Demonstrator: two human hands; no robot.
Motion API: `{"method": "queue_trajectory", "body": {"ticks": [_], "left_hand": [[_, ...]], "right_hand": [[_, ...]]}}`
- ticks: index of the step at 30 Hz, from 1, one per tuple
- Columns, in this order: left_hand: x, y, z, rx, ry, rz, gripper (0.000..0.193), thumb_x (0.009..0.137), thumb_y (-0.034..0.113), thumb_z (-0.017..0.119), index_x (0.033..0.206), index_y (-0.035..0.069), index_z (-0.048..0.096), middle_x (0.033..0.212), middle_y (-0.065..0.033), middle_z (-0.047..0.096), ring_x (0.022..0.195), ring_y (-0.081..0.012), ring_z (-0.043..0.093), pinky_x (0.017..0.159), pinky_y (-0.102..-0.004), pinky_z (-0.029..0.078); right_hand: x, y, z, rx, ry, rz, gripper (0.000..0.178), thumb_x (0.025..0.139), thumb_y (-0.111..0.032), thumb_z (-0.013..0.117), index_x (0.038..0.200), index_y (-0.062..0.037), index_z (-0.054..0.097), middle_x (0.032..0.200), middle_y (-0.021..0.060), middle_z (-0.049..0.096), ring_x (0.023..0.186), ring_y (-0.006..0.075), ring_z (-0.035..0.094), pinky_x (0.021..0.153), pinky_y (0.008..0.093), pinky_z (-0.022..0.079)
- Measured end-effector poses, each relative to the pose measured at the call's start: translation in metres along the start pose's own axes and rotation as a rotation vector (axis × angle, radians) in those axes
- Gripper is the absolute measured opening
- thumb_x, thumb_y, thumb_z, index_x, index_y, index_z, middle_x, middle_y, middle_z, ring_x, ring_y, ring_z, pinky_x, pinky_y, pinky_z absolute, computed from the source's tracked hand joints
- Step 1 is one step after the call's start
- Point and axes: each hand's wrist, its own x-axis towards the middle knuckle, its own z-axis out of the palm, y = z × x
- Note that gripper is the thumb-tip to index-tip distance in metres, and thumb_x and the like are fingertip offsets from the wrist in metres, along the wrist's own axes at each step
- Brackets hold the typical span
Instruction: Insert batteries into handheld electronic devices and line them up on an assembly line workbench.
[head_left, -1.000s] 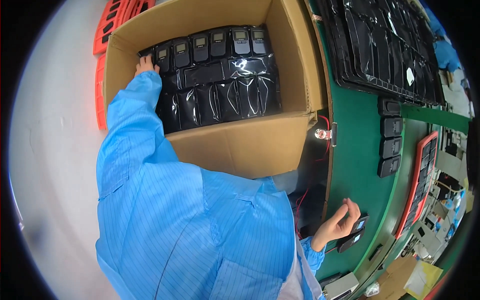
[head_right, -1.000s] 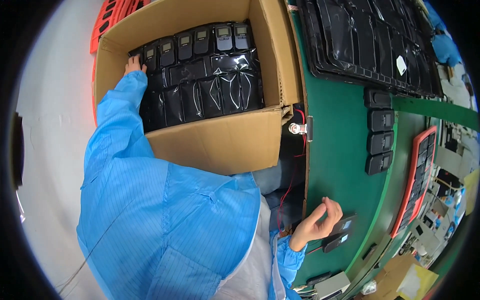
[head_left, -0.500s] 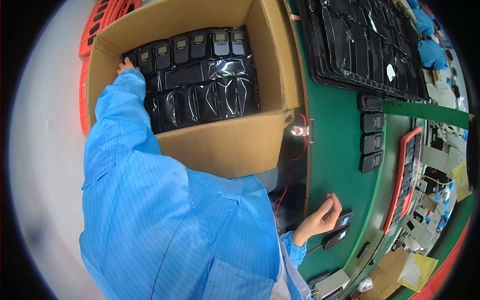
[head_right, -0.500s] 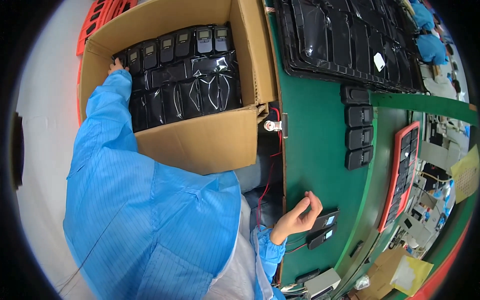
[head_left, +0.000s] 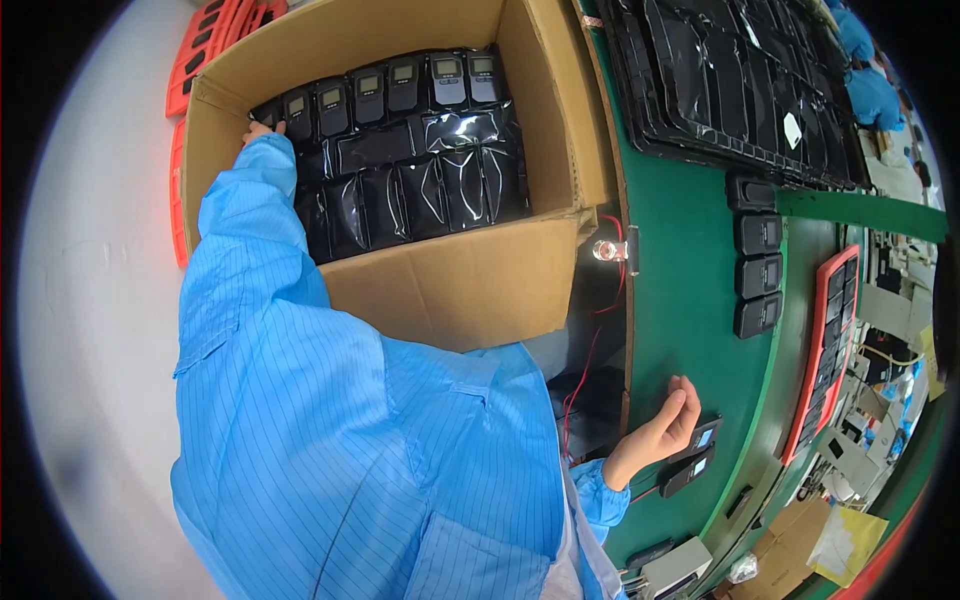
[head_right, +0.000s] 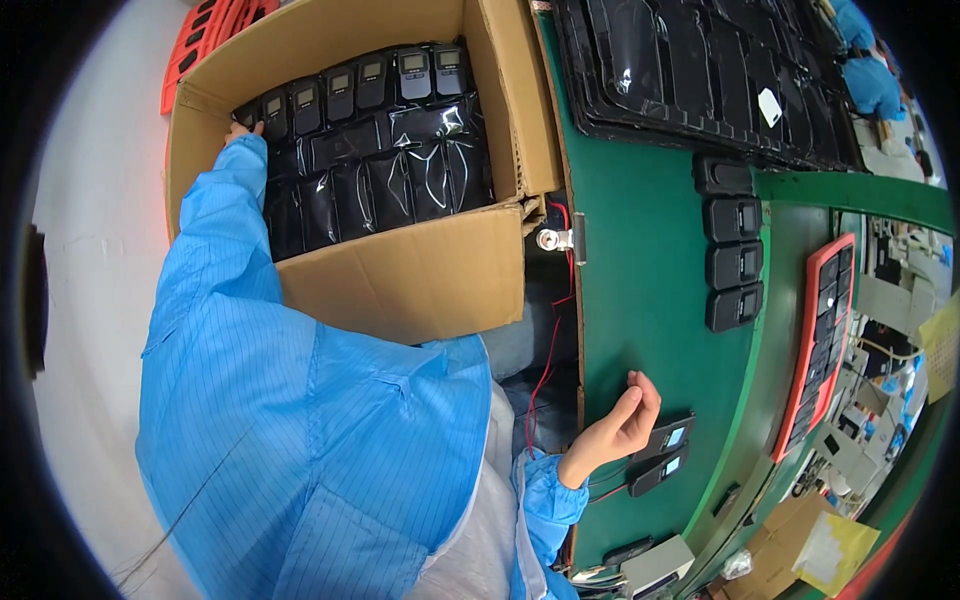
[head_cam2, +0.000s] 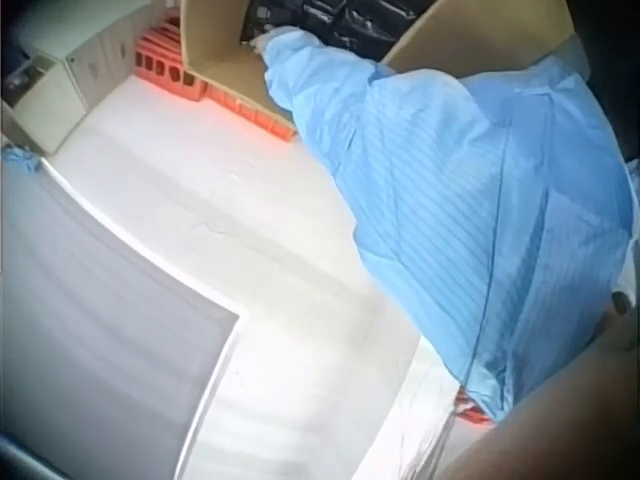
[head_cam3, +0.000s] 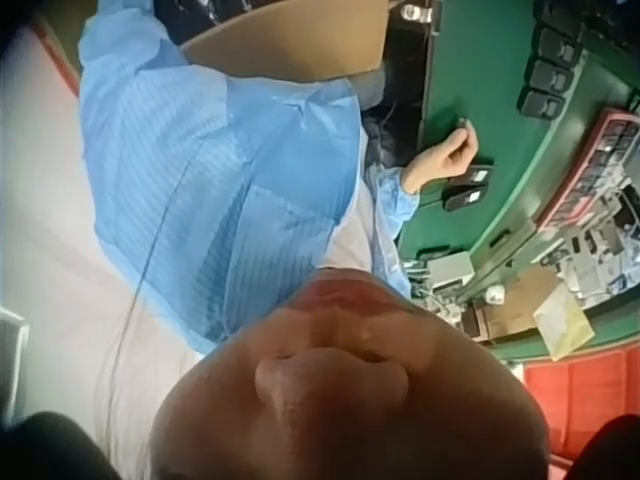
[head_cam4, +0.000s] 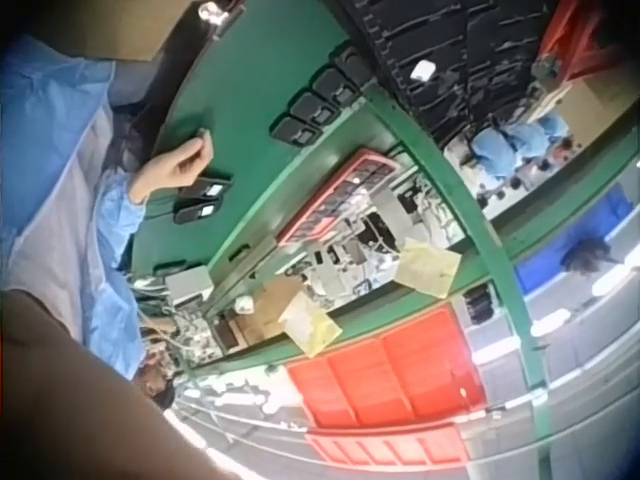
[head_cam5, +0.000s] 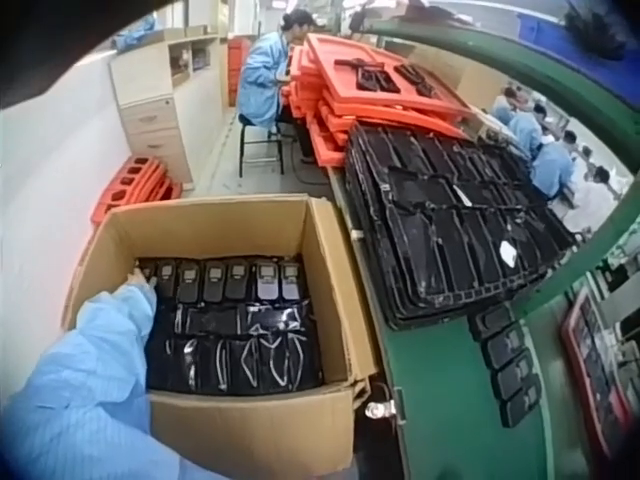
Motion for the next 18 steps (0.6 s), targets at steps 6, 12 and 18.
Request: {"method": "queue_trajectory", "body": {"ticks": [6,12,18], "left_hand": [[-0.014,0.038,0.002,-0.12,0.127,0.088,0.087,0.082,0.063,0.062,0.148,0.014,0.034,0.134,-0.0269,0.051,0.12,-0.0471,0.053,0.102,-0.0548,0.042],[-0.019,0.039,0.004,-0.041,-0.057,0.178,0.099,0.08,0.054,0.069,0.156,0.022,0.015,0.134,-0.0271,0.051,0.121,-0.0466,0.051,0.102,-0.0537,0.042],[-0.051,0.053,-0.02,0.185,-0.108,0.353,0.098,0.079,0.047,0.072,0.156,0.022,0.017,0.131,-0.0274,0.053,0.12,-0.0467,0.051,0.102,-0.0522,0.042]], "right_hand": [[0.0,0.001,0.004,0.004,0.0,0.029,0.023,0.103,-0.015,0.053,0.111,0.0018,0.066,0.104,0.0093,0.068,0.099,0.0168,0.064,0.093,0.0299,0.049],[0.0,0.003,0.001,-0.011,-0.035,0.021,0.022,0.102,-0.013,0.054,0.111,0.0026,0.066,0.1,0.0097,0.068,0.095,0.0154,0.063,0.091,0.0286,0.048],[0.001,-0.002,0.003,-0.04,-0.062,0.017,0.022,0.102,-0.013,0.055,0.111,0.0032,0.066,0.098,0.0099,0.068,0.094,0.0148,0.063,0.09,0.0281,0.048]]}}
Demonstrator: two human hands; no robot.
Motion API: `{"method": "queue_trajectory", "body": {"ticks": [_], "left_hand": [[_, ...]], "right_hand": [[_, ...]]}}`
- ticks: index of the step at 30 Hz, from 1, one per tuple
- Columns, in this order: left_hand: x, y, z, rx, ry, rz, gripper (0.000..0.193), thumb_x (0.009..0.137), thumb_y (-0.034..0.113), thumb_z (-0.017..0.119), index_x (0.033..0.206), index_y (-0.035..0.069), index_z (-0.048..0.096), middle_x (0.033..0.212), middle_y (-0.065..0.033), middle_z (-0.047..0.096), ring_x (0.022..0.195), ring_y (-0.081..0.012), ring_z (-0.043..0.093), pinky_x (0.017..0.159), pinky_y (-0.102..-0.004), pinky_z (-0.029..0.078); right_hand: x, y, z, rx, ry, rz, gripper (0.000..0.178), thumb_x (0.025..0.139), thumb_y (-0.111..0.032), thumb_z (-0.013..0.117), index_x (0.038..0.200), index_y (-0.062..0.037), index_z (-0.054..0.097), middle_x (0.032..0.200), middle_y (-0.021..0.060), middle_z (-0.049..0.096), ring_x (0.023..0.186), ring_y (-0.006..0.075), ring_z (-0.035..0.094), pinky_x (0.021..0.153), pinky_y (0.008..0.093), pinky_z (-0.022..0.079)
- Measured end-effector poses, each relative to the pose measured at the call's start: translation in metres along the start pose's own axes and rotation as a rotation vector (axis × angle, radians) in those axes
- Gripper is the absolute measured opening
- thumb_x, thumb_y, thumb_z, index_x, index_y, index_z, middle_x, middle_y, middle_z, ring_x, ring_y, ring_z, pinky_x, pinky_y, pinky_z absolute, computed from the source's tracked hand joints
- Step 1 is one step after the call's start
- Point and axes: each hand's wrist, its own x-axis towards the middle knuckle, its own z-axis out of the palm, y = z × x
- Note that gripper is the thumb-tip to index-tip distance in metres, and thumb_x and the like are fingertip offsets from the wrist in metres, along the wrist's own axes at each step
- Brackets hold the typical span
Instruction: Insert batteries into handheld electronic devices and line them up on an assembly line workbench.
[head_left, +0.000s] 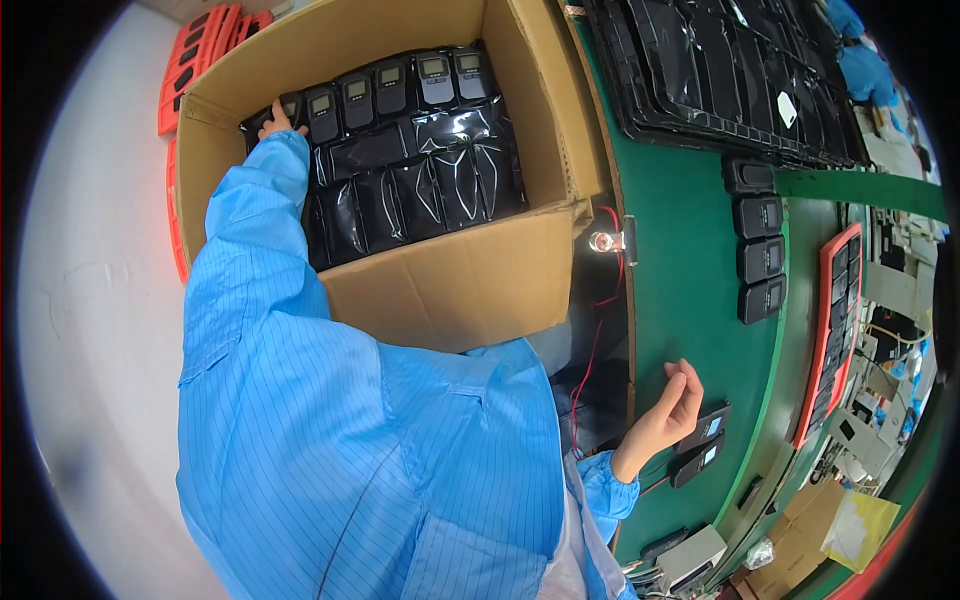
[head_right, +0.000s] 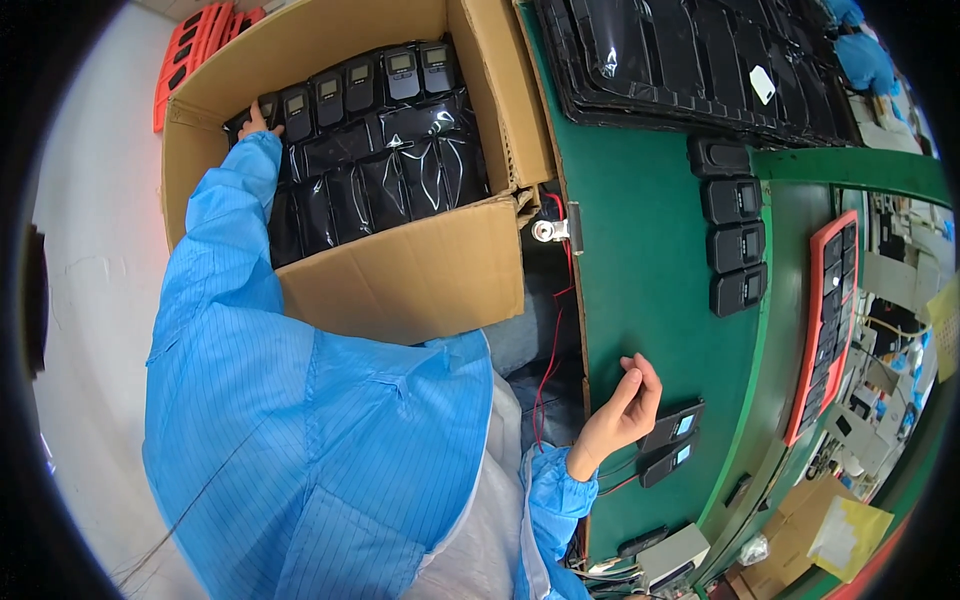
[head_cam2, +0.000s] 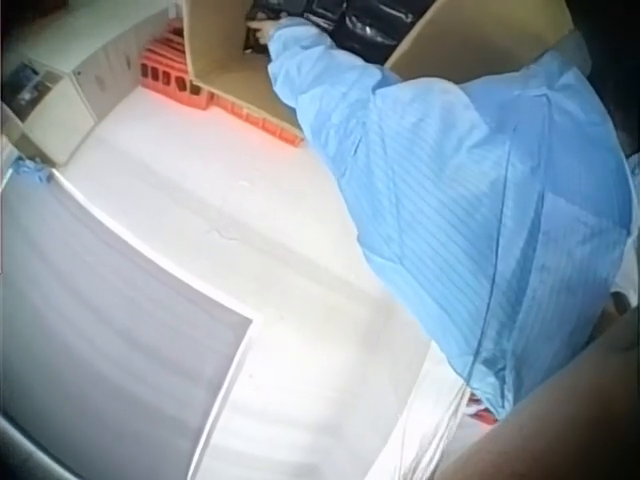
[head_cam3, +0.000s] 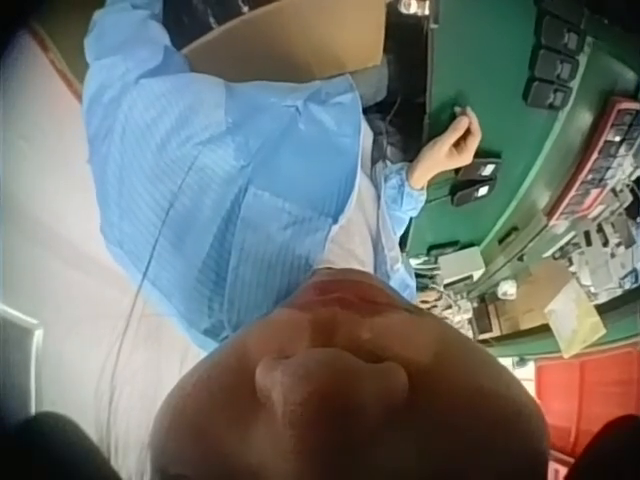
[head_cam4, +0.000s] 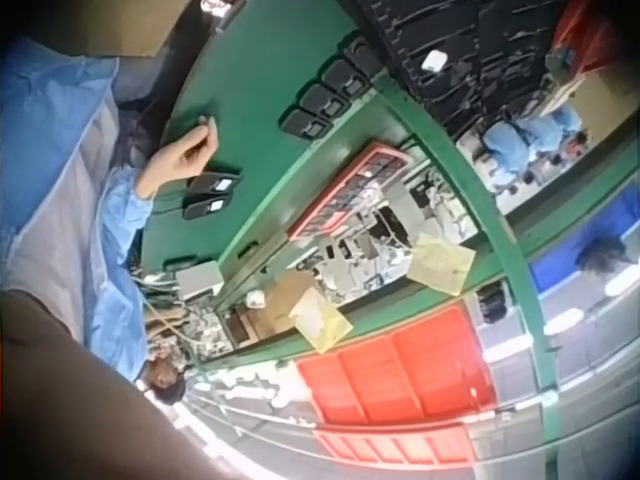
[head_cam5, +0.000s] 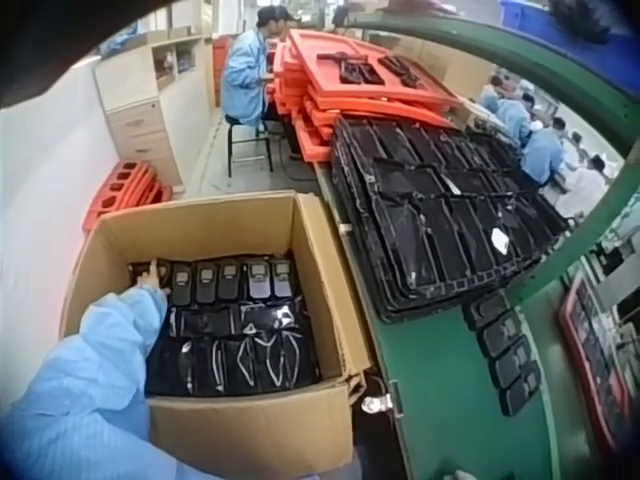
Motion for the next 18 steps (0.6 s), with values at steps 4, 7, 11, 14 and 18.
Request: {"method": "queue_trajectory", "body": {"ticks": [4,7,11,14,18], "left_hand": [[0.007,0.002,-0.003,-0.084,0.168,0.037,0.096,0.079,0.047,0.072,0.154,0.02,0.018,0.129,-0.0288,0.054,0.121,-0.0483,0.05,0.103,-0.0519,0.043],[0.029,0.009,0.014,-0.32,0.254,-0.044,0.096,0.079,0.048,0.072,0.154,0.019,0.018,0.13,-0.0304,0.052,0.12,-0.0494,0.051,0.103,-0.0529,0.043],[-0.002,0.043,0.004,-0.334,0.169,0.174,0.101,0.077,0.05,0.073,0.154,0.018,0.016,0.132,-0.0319,0.05,0.117,-0.0501,0.053,0.102,-0.0532,0.044],[-0.02,0.06,-0.017,-0.297,0.145,0.126,0.105,0.074,0.045,0.078,0.154,0.018,0.015,0.133,-0.0316,0.049,0.117,-0.0509,0.053,0.102,-0.0526,0.044],[-0.023,0.064,-0.023,-0.287,0.037,0.119,0.112,0.07,0.035,0.085,0.154,0.017,0.013,0.135,-0.0313,0.048,0.12,-0.0499,0.053,0.104,-0.0507,0.044]], "right_hand": [[0.001,-0.003,0.0,0.007,0.028,0.006,0.021,0.101,-0.012,0.055,0.11,0.0038,0.066,0.097,0.01,0.068,0.092,0.0144,0.063,0.088,0.0274,0.048],[0.001,-0.004,0.002,0.025,0.025,0.003,0.02,0.101,-0.011,0.056,0.109,0.0047,0.066,0.096,0.0103,0.069,0.089,0.0141,0.063,0.085,0.0264,0.049],[0.001,-0.003,0.001,0.006,0.026,-0.011,0.02,0.101,-0.011,0.056,0.108,0.0046,0.066,0.095,0.0101,0.069,0.089,0.0139,0.063,0.084,0.0263,0.049],[0.0,-0.002,0.001,0.003,0.019,-0.001,0.019,0.101,-0.01,0.055,0.108,0.0045,0.066,0.094,0.0089,0.069,0.089,0.0136,0.063,0.082,0.0264,0.049],[-0.001,-0.003,0.002,0.02,0.017,0.003,0.017,0.1,-0.007,0.056,0.107,0.0033,0.067,0.092,0.0082,0.068,0.089,0.0135,0.063,0.081,0.0258,0.048]]}}
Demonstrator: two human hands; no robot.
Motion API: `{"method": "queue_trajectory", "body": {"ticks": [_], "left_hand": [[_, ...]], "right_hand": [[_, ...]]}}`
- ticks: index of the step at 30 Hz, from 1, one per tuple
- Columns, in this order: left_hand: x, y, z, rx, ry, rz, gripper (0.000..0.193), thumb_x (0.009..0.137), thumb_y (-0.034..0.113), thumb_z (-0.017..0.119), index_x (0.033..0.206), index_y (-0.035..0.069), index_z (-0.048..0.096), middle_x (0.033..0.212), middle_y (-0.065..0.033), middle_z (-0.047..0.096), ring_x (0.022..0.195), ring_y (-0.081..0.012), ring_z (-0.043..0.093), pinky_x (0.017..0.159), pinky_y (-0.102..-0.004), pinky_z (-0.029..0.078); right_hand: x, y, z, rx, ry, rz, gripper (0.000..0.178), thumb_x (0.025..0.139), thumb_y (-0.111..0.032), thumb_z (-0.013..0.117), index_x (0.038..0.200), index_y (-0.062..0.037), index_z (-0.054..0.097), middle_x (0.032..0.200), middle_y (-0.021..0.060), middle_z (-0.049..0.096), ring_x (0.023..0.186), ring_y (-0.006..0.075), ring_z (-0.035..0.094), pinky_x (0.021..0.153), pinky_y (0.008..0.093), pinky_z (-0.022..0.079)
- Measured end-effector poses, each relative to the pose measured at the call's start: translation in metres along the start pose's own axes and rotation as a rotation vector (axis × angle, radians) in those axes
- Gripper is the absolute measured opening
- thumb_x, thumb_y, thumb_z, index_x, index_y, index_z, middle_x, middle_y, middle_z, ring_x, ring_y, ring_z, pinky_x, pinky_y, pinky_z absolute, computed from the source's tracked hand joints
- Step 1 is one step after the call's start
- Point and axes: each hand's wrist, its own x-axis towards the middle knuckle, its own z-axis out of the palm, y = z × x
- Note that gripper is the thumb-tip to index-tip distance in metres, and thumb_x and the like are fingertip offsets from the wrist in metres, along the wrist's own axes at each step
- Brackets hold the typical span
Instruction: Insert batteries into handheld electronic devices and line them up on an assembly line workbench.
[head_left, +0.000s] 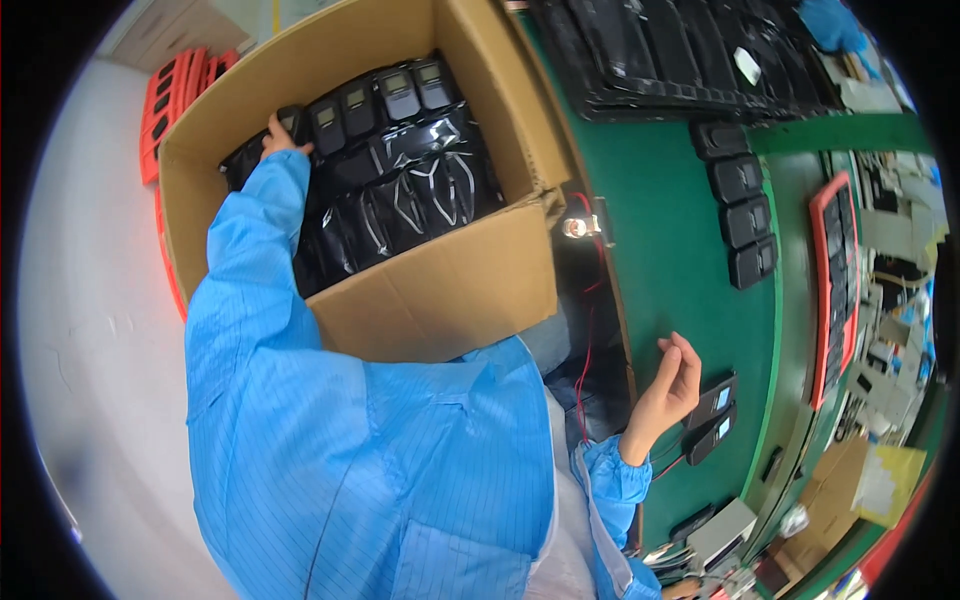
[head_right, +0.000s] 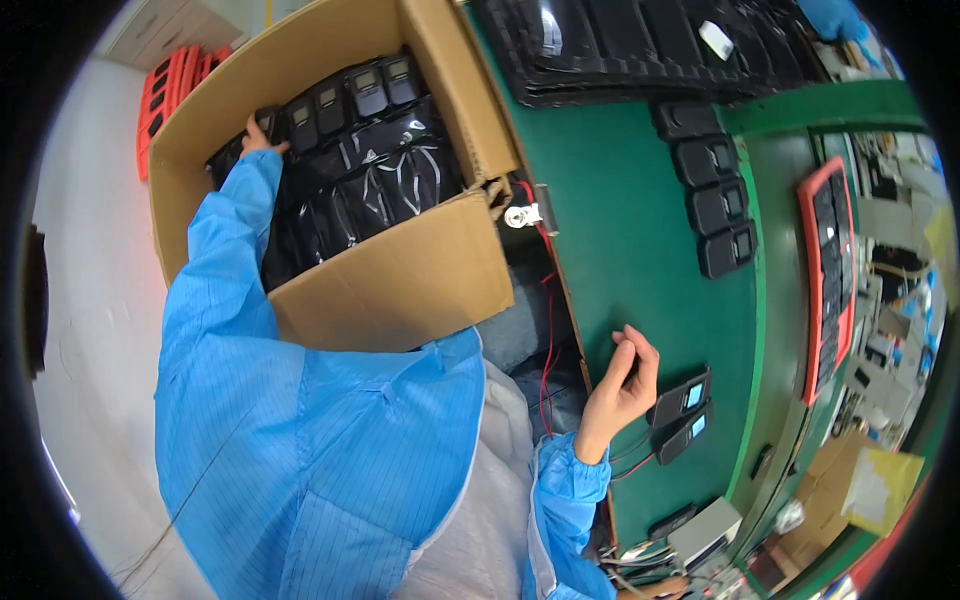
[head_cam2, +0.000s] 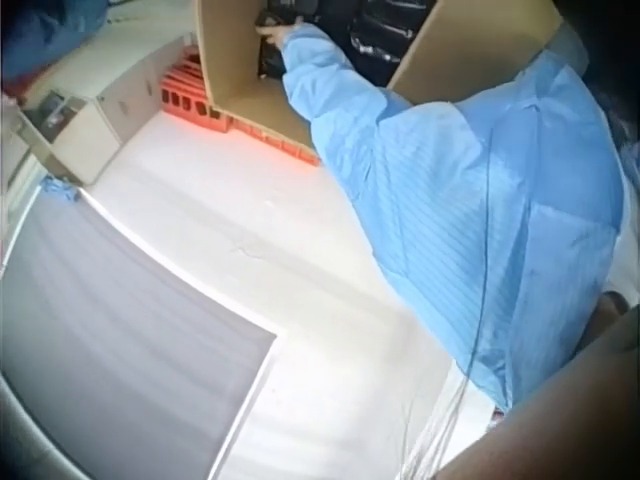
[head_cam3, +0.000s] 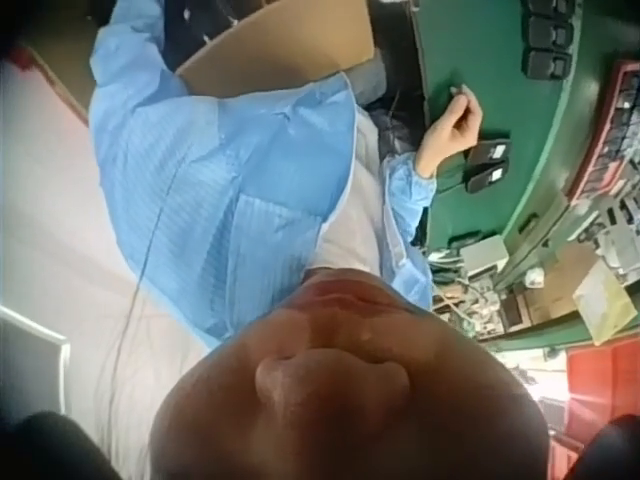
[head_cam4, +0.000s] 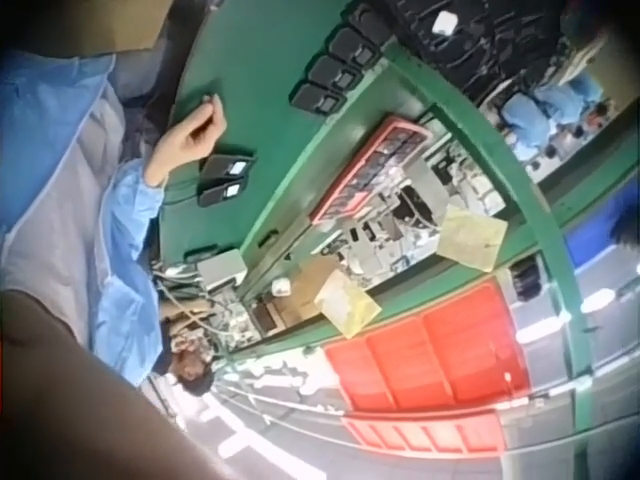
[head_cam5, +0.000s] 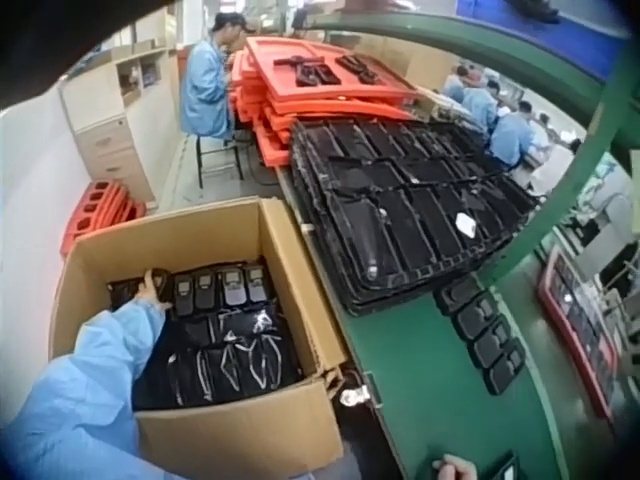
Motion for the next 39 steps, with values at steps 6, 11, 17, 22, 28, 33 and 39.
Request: {"method": "queue_trajectory", "body": {"ticks": [6,11,17,22,28,33,39], "left_hand": [[0.088,-0.121,0.018,-0.356,0.095,0.309,0.113,0.062,0.018,0.091,0.152,0.008,0.022,0.132,-0.0232,0.056,0.12,-0.0348,0.057,0.104,-0.0427,0.044],[0.05,0.02,-0.093,-0.82,-0.307,0.388,0.086,0.072,0.031,0.086,0.139,-0.004,0.046,0.125,-0.0191,0.061,0.11,-0.0275,0.063,0.096,-0.0367,0.049],[-0.168,0.229,-0.162,-0.921,-1.076,0.853,0.092,0.069,0.035,0.085,0.142,-0.001,0.042,0.13,-0.0103,0.056,0.12,-0.0212,0.054,0.104,-0.0357,0.04],[-0.275,0.354,-0.103,-0.833,-1.323,1.113,0.104,0.072,0.027,0.087,0.153,0.008,0.025,0.14,-0.0183,0.047,0.129,-0.027,0.046,0.11,-0.0382,0.035],[-0.315,0.406,-0.075,-0.509,-1.261,1.241,0.101,0.075,0.039,0.082,0.153,0.007,0.026,0.144,-0.0246,0.041,0.132,-0.0341,0.045,0.11,-0.0411,0.037],[-0.324,0.399,-0.081,-0.426,-0.91,1.382,0.084,0.084,0.035,0.076,0.152,0.011,0.032,0.14,-0.016,0.042,0.136,-0.0285,0.039,0.111,-0.0393,0.035],[-0.303,0.375,-0.075,-0.514,-0.733,1.457,0.068,0.092,0.036,0.065,0.15,0.014,0.038,0.151,-0.0154,0.035,0.143,-0.0329,0.031,0.115,-0.051,0.027]], "right_hand": [[0.008,0.007,-0.006,0.02,-0.059,-0.045,0.015,0.098,-0.006,0.057,0.107,0.0018,0.067,0.095,0.008,0.068,0.09,0.0137,0.063,0.082,0.0256,0.048],[0.009,0.005,-0.006,-0.047,-0.045,-0.13,0.013,0.095,-0.003,0.059,0.104,0.0006,0.068,0.095,0.0092,0.068,0.089,0.0158,0.064,0.08,0.0265,0.048],[0.008,0.007,-0.012,-0.029,-0.099,-0.189,0.012,0.094,-0.003,0.06,0.102,0.0002,0.068,0.096,0.0097,0.068,0.093,0.017,0.063,0.081,0.0282,0.048],[0.006,0.004,-0.012,-0.046,-0.077,-0.193,0.012,0.093,-0.005,0.062,0.101,-0.0011,0.069,0.096,0.0092,0.068,0.093,0.0195,0.063,0.084,0.0306,0.048],[0.005,0.005,-0.01,0.179,0.035,-0.083,0.014,0.09,-0.005,0.064,0.102,-0.002,0.068,0.099,0.0108,0.068,0.094,0.0251,0.063,0.089,0.0337,0.047],[0.008,0.008,-0.015,0.139,-0.017,-0.101,0.019,0.089,-0.005,0.065,0.107,-0.0025,0.068,0.109,0.0119,0.065,0.101,0.0277,0.06,0.092,0.0353,0.047],[0.011,-0.004,-0.009,-0.33,-0.045,-0.332,0.043,0.085,-0.012,0.07,0.128,-0.0072,0.061,0.14,0.0162,0.051,0.132,0.0364,0.042,0.109,0.0463,0.033]]}}
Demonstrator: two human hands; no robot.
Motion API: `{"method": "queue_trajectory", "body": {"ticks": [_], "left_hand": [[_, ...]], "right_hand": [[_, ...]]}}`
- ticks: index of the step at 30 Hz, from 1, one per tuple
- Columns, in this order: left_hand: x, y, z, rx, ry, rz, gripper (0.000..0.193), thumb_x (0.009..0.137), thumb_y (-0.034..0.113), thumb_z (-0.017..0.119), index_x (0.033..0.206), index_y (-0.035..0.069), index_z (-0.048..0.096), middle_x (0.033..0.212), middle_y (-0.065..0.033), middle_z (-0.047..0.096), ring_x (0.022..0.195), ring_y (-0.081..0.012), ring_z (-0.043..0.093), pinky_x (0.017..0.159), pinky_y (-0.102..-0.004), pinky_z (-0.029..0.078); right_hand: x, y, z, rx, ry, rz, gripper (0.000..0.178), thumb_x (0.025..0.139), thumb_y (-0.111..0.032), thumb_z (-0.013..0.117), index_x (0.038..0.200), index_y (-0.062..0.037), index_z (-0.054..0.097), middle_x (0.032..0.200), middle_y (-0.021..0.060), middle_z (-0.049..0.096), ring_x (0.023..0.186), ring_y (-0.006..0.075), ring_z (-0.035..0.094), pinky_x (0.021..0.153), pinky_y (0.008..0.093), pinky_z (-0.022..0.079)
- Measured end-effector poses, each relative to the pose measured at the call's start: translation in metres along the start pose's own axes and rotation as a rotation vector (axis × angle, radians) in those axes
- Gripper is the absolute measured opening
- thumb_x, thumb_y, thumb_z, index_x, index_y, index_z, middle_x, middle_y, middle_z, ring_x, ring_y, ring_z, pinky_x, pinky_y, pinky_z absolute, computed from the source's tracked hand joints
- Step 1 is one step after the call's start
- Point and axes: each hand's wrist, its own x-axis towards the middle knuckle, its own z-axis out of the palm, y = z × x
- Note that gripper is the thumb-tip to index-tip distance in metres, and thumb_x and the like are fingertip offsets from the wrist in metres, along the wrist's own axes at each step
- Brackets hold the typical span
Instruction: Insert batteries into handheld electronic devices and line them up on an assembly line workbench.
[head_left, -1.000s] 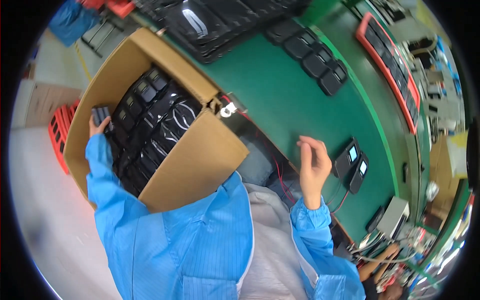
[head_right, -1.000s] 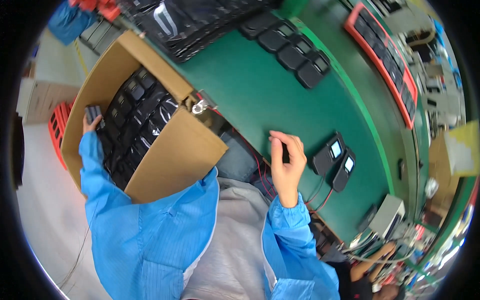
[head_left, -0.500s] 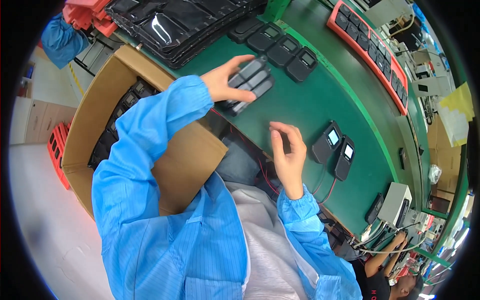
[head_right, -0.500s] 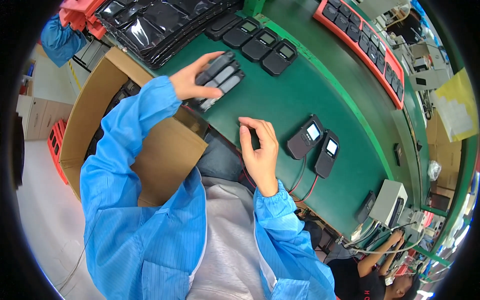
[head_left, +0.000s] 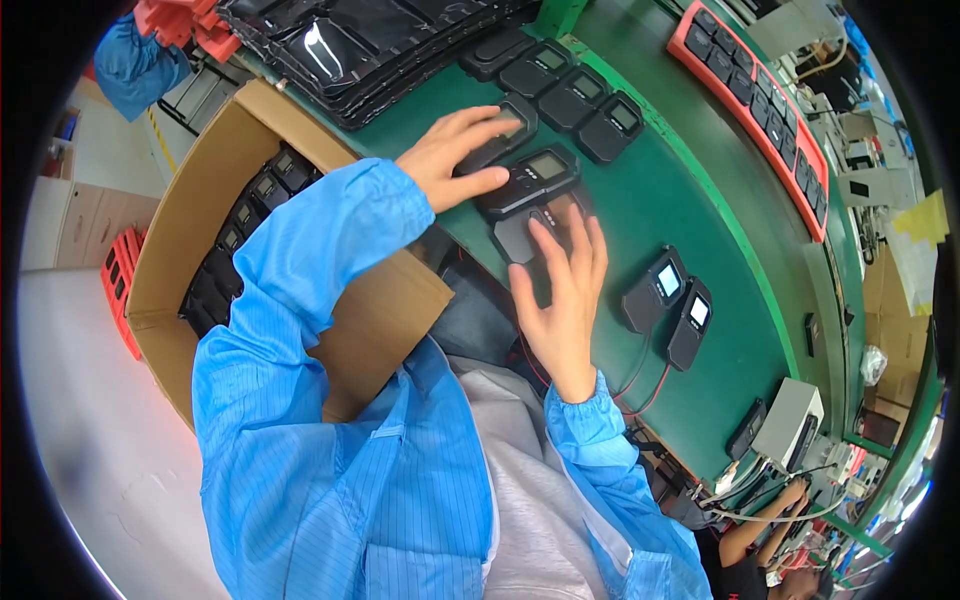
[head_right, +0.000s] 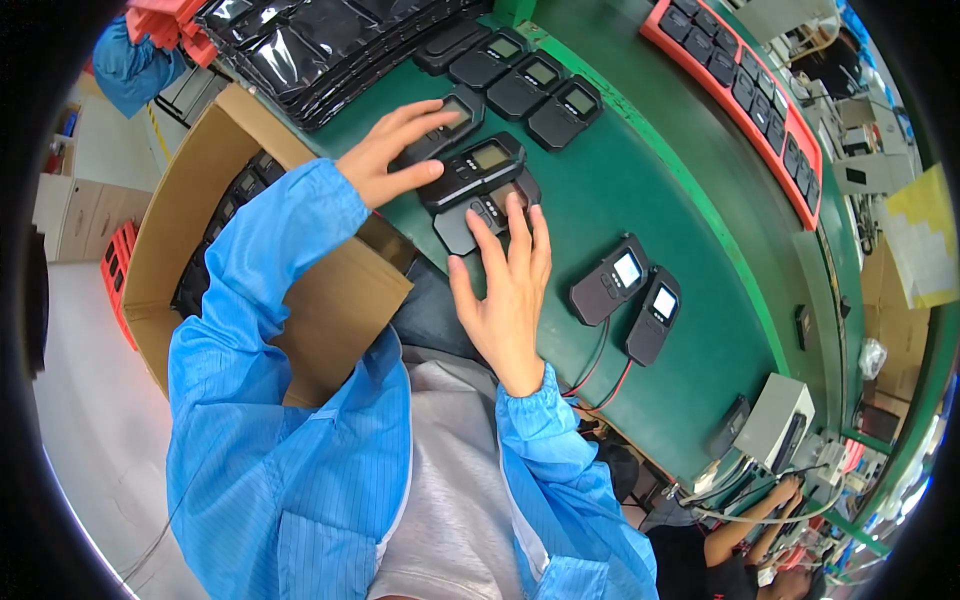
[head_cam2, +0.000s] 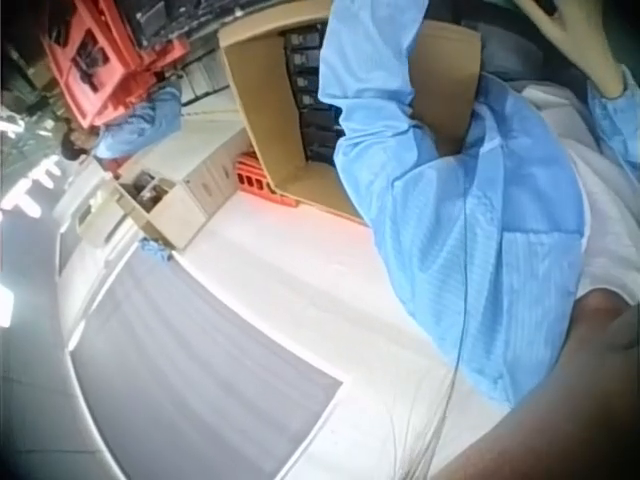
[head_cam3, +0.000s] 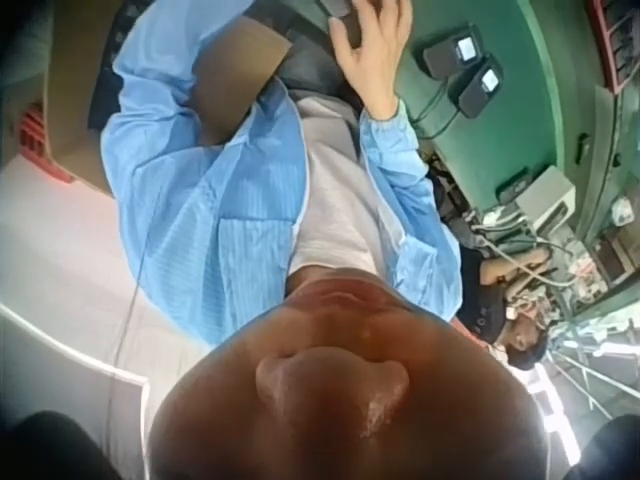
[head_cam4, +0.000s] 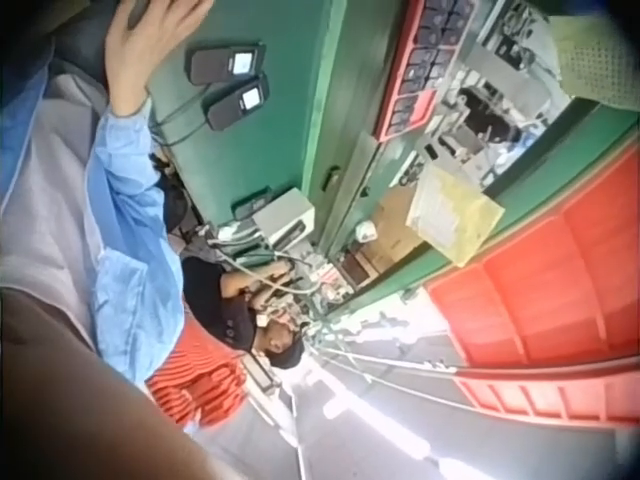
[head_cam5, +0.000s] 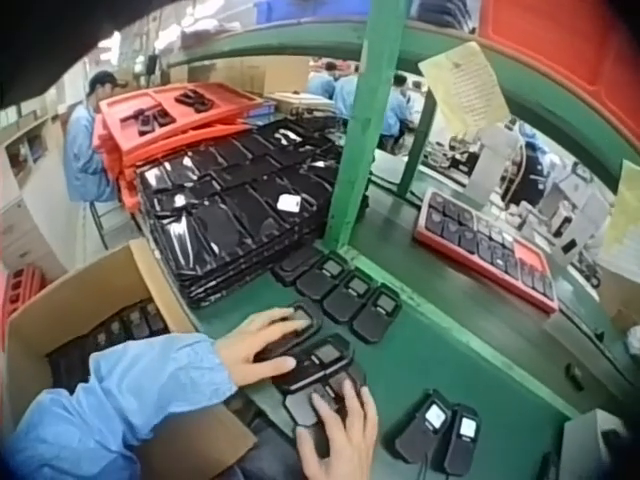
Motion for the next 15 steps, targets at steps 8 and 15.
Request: {"method": "queue_trajectory", "body": {"ticks": [8,15], "left_hand": [[-0.043,0.0,0.003,0.455,0.042,0.342,0.057,0.092,0.031,0.064,0.145,0.02,0.046,0.154,-0.01,0.037,0.147,-0.0311,0.027,0.115,-0.0613,0.02],[-0.098,-0.031,-0.034,0.279,0.466,0.365,0.017,0.083,0.01,0.071,0.099,0.011,0.073,0.102,-0.007,0.07,0.095,-0.0269,0.066,0.088,-0.0414,0.051]], "right_hand": [[0.002,-0.009,0.01,-0.21,-0.099,0.007,0.053,0.086,-0.013,0.068,0.136,-0.008,0.054,0.15,0.0154,0.044,0.141,0.0395,0.034,0.115,0.0508,0.026],[-0.006,0.0,0.008,-0.179,-0.086,0.011,0.053,0.087,-0.01,0.066,0.139,-0.0077,0.052,0.151,0.0144,0.043,0.144,0.038,0.031,0.117,0.0507,0.023]]}}
